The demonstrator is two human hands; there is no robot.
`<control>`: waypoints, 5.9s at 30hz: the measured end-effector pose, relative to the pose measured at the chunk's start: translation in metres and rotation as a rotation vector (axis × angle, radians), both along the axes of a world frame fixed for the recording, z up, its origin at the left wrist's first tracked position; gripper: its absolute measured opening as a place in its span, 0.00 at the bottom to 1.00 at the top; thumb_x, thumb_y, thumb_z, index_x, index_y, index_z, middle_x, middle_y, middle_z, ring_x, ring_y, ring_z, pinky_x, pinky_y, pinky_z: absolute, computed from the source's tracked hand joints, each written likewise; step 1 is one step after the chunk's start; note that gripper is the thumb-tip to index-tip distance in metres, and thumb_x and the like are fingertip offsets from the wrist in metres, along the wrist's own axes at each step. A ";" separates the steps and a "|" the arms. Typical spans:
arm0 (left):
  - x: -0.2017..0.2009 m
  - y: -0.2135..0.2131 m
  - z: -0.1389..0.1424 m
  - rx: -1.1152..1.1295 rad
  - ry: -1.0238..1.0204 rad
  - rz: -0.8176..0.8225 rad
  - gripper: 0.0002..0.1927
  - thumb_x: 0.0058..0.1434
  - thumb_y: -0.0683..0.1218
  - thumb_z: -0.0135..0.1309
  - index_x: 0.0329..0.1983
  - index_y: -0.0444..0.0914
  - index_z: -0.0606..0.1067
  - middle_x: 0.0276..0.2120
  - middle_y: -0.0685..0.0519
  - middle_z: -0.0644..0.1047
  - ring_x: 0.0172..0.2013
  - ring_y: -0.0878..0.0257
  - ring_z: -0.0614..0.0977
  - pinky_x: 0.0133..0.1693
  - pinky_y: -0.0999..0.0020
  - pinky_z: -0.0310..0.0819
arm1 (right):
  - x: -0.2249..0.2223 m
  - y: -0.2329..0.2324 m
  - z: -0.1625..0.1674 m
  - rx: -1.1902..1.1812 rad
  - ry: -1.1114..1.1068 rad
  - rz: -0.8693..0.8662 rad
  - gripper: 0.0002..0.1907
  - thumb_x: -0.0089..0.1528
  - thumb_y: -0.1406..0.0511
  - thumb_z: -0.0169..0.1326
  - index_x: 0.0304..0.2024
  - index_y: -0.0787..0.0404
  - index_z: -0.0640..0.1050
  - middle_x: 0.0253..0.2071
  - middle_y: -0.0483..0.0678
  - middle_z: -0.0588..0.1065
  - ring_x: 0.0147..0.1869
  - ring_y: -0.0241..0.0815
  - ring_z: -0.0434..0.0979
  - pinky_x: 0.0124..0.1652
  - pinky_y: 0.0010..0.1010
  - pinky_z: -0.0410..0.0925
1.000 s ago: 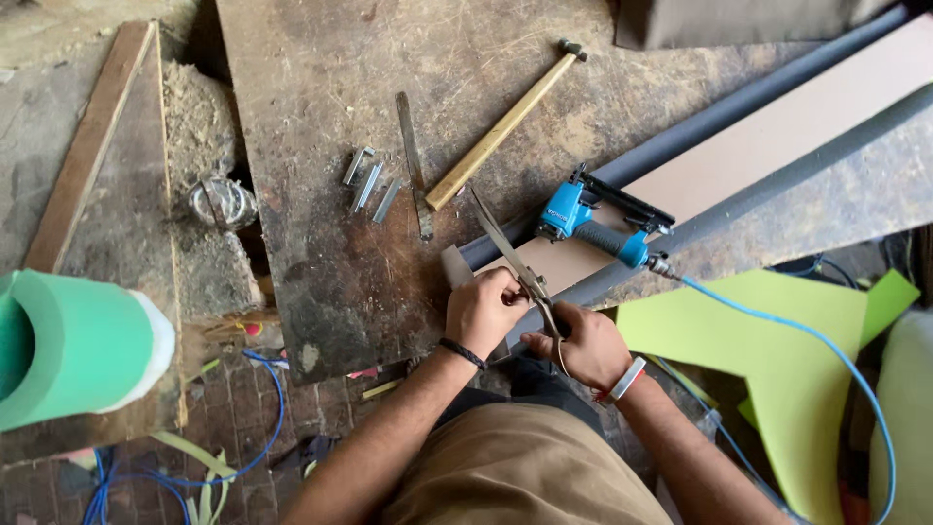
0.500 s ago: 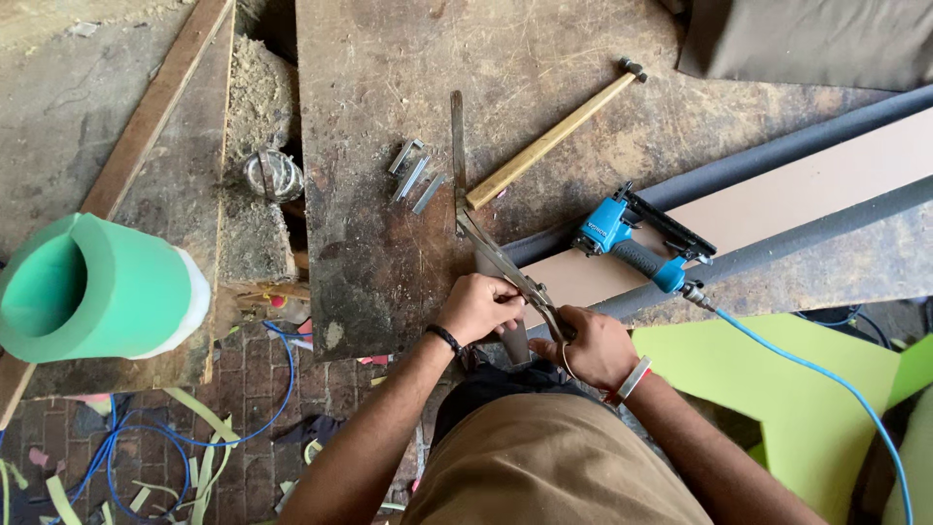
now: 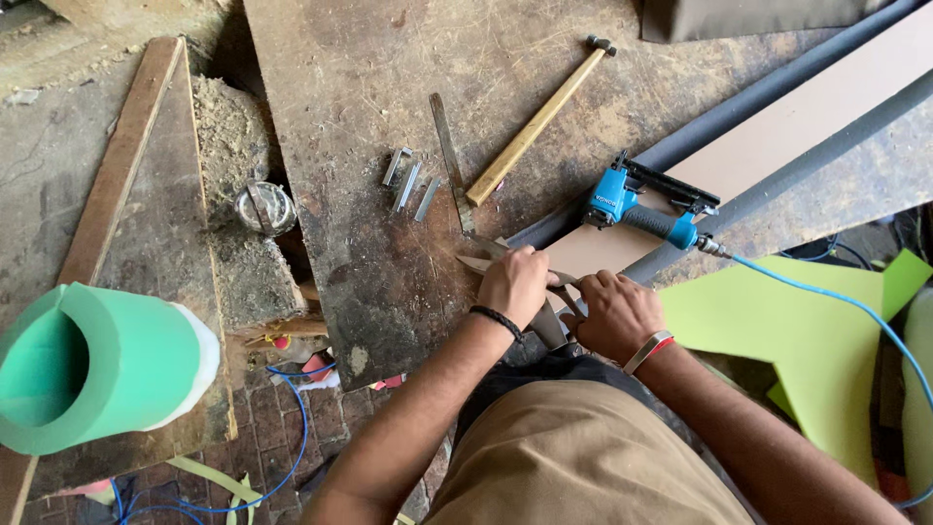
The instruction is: The person wraps brown fabric around a long rectangular foam piece, trims excess fabric with shears, and secures it using a pneumatic staple gun. The person repeatedly folds and staples the fabric along the edges to cover the foam.
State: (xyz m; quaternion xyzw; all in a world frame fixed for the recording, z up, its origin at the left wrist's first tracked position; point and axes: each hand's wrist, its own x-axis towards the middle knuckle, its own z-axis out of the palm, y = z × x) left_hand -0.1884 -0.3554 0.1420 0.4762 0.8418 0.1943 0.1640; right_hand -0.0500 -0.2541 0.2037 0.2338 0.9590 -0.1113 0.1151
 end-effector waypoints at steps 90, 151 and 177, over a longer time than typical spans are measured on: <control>-0.063 -0.097 -0.136 0.334 -0.355 0.545 0.12 0.53 0.34 0.64 0.30 0.47 0.84 0.35 0.60 0.79 0.37 0.65 0.82 0.39 0.68 0.79 | 0.003 0.002 -0.176 -1.724 -0.195 -0.525 0.30 0.58 0.40 0.58 0.21 0.55 0.67 0.17 0.41 0.62 0.18 0.37 0.62 0.19 0.29 0.56; 0.132 -0.008 -0.140 0.495 0.205 1.155 0.05 0.56 0.43 0.65 0.29 0.40 0.80 0.31 0.54 0.80 0.37 0.55 0.82 0.38 0.61 0.78 | -0.126 0.199 -0.126 -0.444 -0.896 0.686 0.28 0.57 0.47 0.66 0.24 0.65 0.76 0.15 0.45 0.67 0.17 0.35 0.67 0.20 0.29 0.61; 0.102 -0.088 -0.192 0.430 -1.166 1.202 0.09 0.64 0.44 0.60 0.37 0.32 0.80 0.27 0.52 0.80 0.25 0.65 0.81 0.27 0.71 0.77 | 0.166 -0.051 -0.243 -1.925 -0.052 -0.453 0.27 0.59 0.43 0.60 0.31 0.56 0.68 0.23 0.40 0.65 0.25 0.35 0.66 0.26 0.27 0.62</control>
